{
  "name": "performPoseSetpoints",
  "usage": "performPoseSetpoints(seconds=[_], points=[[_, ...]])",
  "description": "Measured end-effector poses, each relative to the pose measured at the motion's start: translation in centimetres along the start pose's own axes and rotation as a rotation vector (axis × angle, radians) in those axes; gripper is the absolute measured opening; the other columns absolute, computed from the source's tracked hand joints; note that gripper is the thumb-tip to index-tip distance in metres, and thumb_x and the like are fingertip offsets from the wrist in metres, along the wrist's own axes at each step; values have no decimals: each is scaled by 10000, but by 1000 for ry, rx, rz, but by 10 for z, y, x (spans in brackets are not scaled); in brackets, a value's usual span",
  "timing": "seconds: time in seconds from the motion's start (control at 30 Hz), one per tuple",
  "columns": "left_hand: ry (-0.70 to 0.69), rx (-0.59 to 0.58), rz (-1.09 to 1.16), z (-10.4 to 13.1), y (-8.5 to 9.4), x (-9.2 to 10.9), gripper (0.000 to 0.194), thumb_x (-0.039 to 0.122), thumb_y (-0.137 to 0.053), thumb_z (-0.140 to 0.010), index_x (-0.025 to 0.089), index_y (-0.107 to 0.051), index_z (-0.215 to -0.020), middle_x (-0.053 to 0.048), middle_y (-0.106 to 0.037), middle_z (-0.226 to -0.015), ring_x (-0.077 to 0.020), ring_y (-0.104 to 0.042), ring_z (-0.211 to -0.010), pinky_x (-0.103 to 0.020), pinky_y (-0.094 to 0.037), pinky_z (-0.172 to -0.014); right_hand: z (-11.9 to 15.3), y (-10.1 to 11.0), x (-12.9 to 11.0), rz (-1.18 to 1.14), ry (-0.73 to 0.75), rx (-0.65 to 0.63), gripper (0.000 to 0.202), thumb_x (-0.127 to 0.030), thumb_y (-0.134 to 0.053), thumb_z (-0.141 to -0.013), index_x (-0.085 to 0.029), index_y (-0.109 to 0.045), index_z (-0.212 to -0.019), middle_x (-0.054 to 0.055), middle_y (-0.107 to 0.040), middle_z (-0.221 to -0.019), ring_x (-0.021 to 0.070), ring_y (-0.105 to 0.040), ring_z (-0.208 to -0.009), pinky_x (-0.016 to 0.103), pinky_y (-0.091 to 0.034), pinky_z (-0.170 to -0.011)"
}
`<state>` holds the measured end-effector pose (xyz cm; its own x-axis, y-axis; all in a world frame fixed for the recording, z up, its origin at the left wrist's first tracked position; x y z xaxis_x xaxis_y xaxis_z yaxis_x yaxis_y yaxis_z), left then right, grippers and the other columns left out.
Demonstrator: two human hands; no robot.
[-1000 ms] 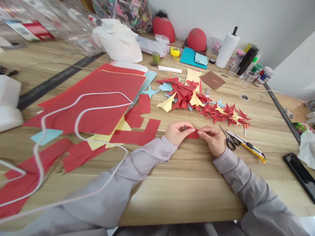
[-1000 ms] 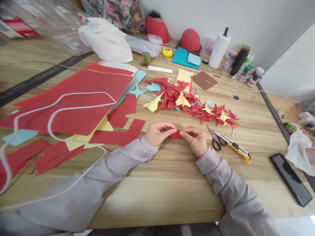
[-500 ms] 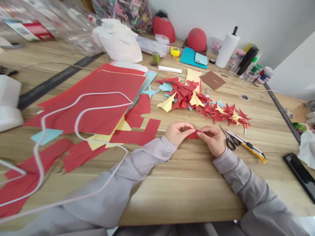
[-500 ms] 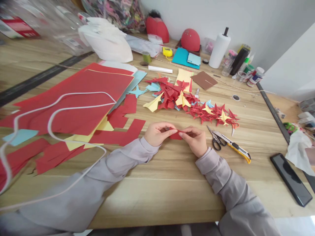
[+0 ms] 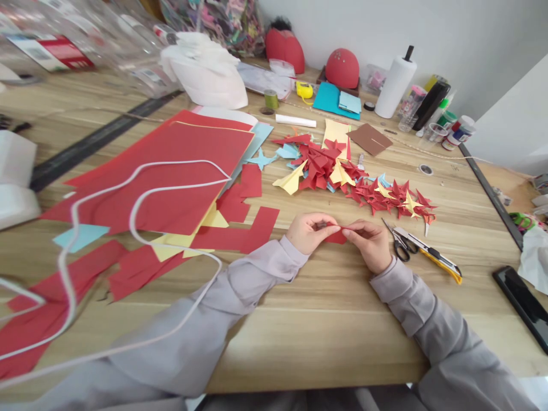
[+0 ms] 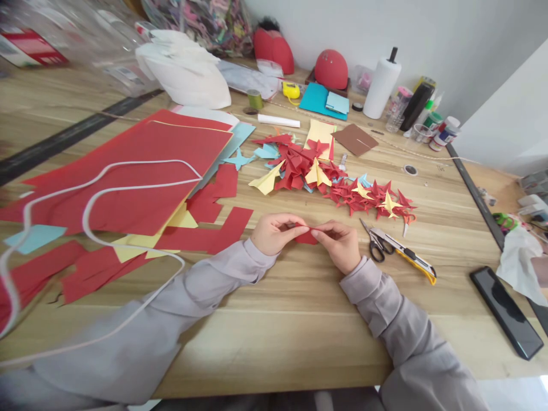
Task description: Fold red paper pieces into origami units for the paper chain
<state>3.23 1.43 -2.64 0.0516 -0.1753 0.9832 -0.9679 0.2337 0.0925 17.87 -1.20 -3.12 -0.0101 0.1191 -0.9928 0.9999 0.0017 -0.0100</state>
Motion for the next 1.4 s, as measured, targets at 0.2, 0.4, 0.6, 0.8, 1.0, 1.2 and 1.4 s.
performPoseSetpoints(seconds=[0.2,0.4,0.6,0.8,1.0,1.2,1.4], points=[[-2,9,-11,0,0,-1,116,245,-665,-632,131,-648,-643,-16,-645,-609,-83,-519,-514,-188,-430,-505,0,-1,0,-13,9,-6,81,-213,-716,-610,-196,-664,-670,-10,-616,-639,98,-561,-555,233,-461,-538],[-14,2,-11,0,0,1,112,245,-661,-637,134,-652,-645,-21,-652,-617,-90,-530,-525,-195,-434,-513,0,-1,-2,0,18,-3,80,-230,-713,-614,-190,-662,-662,-5,-608,-638,100,-552,-557,239,-452,-538],[-10,0,-11,0,0,1,103,236,-662,-635,135,-651,-648,-12,-642,-602,-79,-510,-508,-189,-422,-501,0,-1,-7,38,59,-12,36,-209,-698,-634,-191,-670,-646,0,-605,-620,101,-542,-566,240,-431,-542],[5,-3,0,1,-1,0,118,251,-666,-627,135,-644,-638,-14,-638,-596,-80,-509,-502,-191,-420,-489,0,-1,-7,33,65,-31,55,-243,-693,-643,-197,-665,-641,-2,-600,-611,107,-536,-565,250,-429,-546],[65,-19,102,-1,-2,-6,196,292,-696,-590,126,-636,-675,-31,-644,-617,-97,-544,-531,-210,-440,-514,0,-2,-8,8,78,-52,55,-243,-686,-652,-202,-658,-630,-4,-588,-614,109,-530,-573,260,-425,-564],[131,-61,101,0,-4,-7,226,323,-720,-558,123,-642,-629,-21,-627,-554,-92,-524,-483,-210,-417,-470,1,-1,-6,27,58,-51,78,-262,-688,-648,-204,-646,-619,-8,-578,-609,110,-519,-578,262,-425,-570],[159,71,176,-1,-2,-8,268,328,-770,-470,121,-622,-555,-26,-634,-536,-106,-548,-487,-224,-439,-484,1,-2,-5,-19,37,-45,82,-247,-691,-645,-203,-635,-604,-19,-576,-605,101,-519,-570,249,-414,-561]])
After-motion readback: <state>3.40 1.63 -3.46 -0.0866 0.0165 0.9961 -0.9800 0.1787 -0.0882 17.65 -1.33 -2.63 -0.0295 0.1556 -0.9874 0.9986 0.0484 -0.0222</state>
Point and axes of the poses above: each hand's wrist, its own z-axis away from the middle knuckle, its own y-axis out of the back of the hand, x = y × z, the point moved 4 cm from there along -z, towards the middle knuckle
